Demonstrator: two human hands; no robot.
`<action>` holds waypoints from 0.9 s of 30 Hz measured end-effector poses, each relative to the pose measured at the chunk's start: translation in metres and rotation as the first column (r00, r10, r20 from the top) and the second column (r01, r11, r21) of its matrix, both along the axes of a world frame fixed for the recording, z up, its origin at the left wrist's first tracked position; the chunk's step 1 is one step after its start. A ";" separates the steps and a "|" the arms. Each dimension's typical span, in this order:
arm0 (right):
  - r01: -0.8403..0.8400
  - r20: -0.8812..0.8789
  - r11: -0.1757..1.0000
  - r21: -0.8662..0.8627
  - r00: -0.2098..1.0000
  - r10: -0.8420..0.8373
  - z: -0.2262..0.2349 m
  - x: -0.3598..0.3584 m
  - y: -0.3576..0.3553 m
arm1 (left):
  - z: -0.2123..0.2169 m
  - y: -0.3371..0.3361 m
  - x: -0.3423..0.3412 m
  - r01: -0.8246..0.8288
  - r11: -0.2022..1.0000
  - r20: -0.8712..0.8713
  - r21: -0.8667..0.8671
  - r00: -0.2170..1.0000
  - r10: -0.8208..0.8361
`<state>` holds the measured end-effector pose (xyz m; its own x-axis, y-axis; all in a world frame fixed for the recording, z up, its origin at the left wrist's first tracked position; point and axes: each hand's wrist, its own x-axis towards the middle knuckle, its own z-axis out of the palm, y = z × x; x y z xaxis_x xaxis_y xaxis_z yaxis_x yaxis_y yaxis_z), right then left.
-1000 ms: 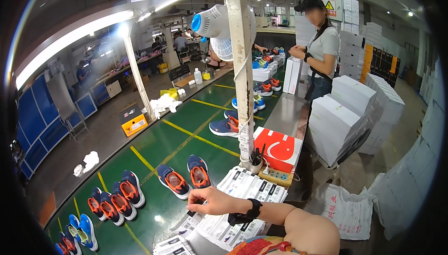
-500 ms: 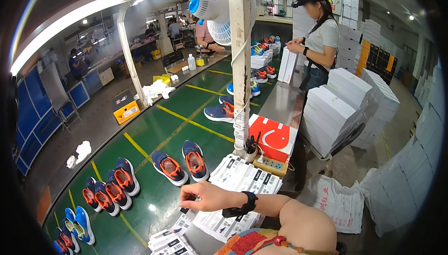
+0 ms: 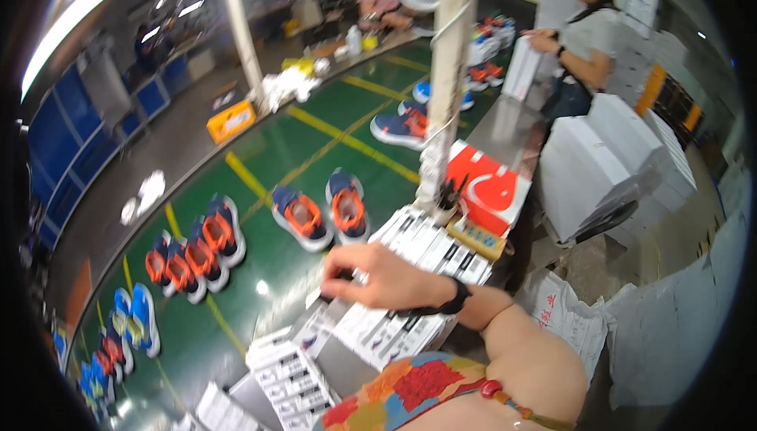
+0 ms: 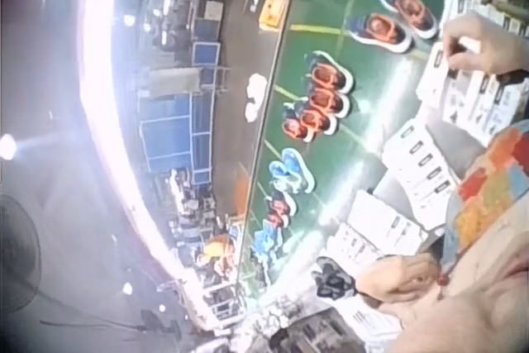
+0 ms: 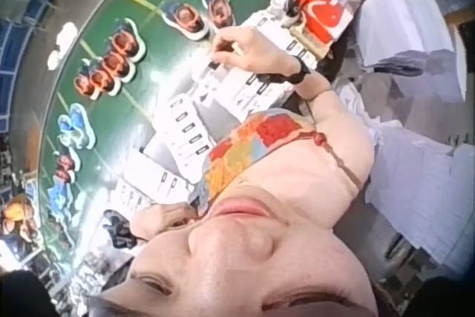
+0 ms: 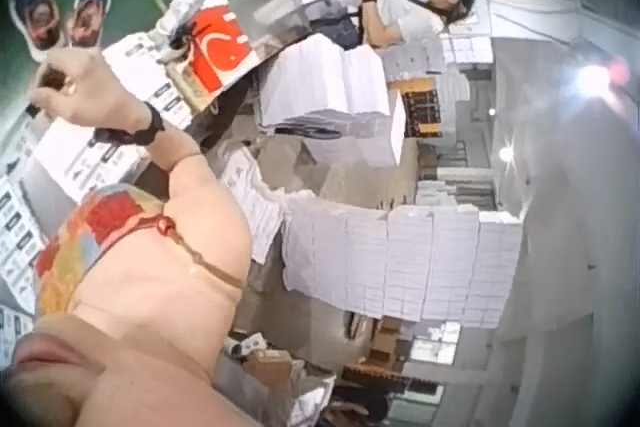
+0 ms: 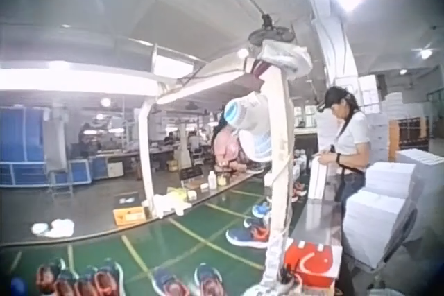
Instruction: Inspecting pairs of shoes and matching them with correct size and model labels before further packaging.
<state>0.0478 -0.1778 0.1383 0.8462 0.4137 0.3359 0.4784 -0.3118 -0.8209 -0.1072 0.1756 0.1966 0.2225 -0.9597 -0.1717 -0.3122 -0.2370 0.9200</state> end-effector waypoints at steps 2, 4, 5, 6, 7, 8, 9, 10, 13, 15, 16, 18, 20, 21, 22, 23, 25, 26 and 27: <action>0.054 0.095 0.998 -0.015 0.994 -0.052 0.012 -0.002 -0.006 | 0.007 0.007 -0.006 -0.055 0.998 -0.087 0.005 0.995 0.055; 0.069 0.146 0.997 -0.029 0.987 -0.065 0.024 -0.002 -0.008 | 0.012 0.013 -0.014 -0.089 0.996 -0.096 0.026 0.991 0.091; 0.078 0.163 0.996 -0.036 0.984 -0.072 0.027 -0.002 -0.011 | 0.015 0.016 -0.018 -0.072 0.993 -0.158 0.097 0.984 0.087; 0.045 0.172 0.999 -0.029 0.984 -0.039 0.028 0.000 -0.013 | 0.016 0.022 -0.023 -0.050 0.993 -0.174 0.110 0.982 0.069; 0.035 0.192 0.999 -0.035 0.981 -0.028 0.029 0.000 -0.013 | 0.017 0.025 -0.030 -0.027 0.992 -0.187 0.122 0.981 0.050; 0.033 0.197 0.999 -0.041 0.980 -0.025 0.029 0.001 -0.012 | 0.013 0.030 -0.029 -0.032 0.992 -0.202 0.123 0.978 0.057; 0.033 0.205 0.998 -0.047 0.978 -0.022 0.030 0.002 -0.011 | 0.011 0.032 -0.029 -0.045 0.993 -0.204 0.110 0.977 0.067; 0.027 0.196 0.999 -0.047 0.980 -0.017 0.030 0.004 -0.010 | 0.008 0.034 -0.028 -0.058 0.994 -0.204 0.097 0.976 0.077; 0.036 0.231 0.999 -0.040 0.973 -0.026 0.031 0.005 -0.009 | 0.005 0.035 -0.033 -0.100 0.993 -0.188 0.065 0.976 0.110; 0.059 0.240 0.998 -0.039 0.969 -0.047 0.034 0.003 -0.008 | 0.006 0.034 -0.040 -0.132 0.990 -0.161 0.046 0.977 0.138; 0.071 0.245 0.997 -0.028 0.968 -0.062 0.033 0.003 -0.007 | 0.007 0.034 -0.043 -0.150 0.988 -0.147 0.038 0.977 0.154; 0.097 0.251 0.995 -0.016 0.964 -0.090 0.026 0.014 -0.007 | 0.006 0.034 -0.046 -0.188 0.982 -0.100 0.020 0.977 0.189; 0.195 0.202 0.981 0.004 0.960 -0.192 0.007 0.040 -0.005 | 0.005 0.035 -0.048 -0.233 0.973 -0.055 0.008 0.971 0.233; 0.266 0.197 0.964 0.029 0.944 -0.266 -0.005 0.059 -0.012 | 0.004 0.036 -0.046 -0.238 0.971 -0.032 -0.007 0.971 0.238; 0.369 0.136 0.930 -0.010 0.922 -0.364 -0.010 0.078 -0.021 | 0.004 0.038 -0.045 -0.239 0.971 -0.012 -0.025 0.971 0.238; 0.484 0.117 0.874 -0.043 0.871 -0.477 -0.025 0.102 -0.032 | 0.003 0.038 -0.046 -0.241 0.970 0.005 -0.042 0.970 0.241; 0.623 0.119 0.776 -0.102 0.782 -0.612 -0.067 0.157 -0.057 | 0.003 0.038 -0.048 -0.258 0.964 0.029 -0.069 0.965 0.260; 0.670 0.150 0.736 -0.097 0.741 -0.655 -0.089 0.183 -0.067 | 0.004 0.037 -0.052 -0.268 0.960 0.041 -0.083 0.961 0.272; 0.667 0.151 0.740 -0.093 0.744 -0.651 -0.111 0.200 -0.076 | 0.005 0.035 -0.056 -0.277 0.956 0.054 -0.099 0.958 0.283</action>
<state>0.2479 -0.2539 0.0269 0.8879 -0.1878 0.4200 0.1898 -0.6820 -0.7063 -0.1629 0.2109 0.2012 0.4928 -0.8678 -0.0640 -0.3061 -0.2418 0.9208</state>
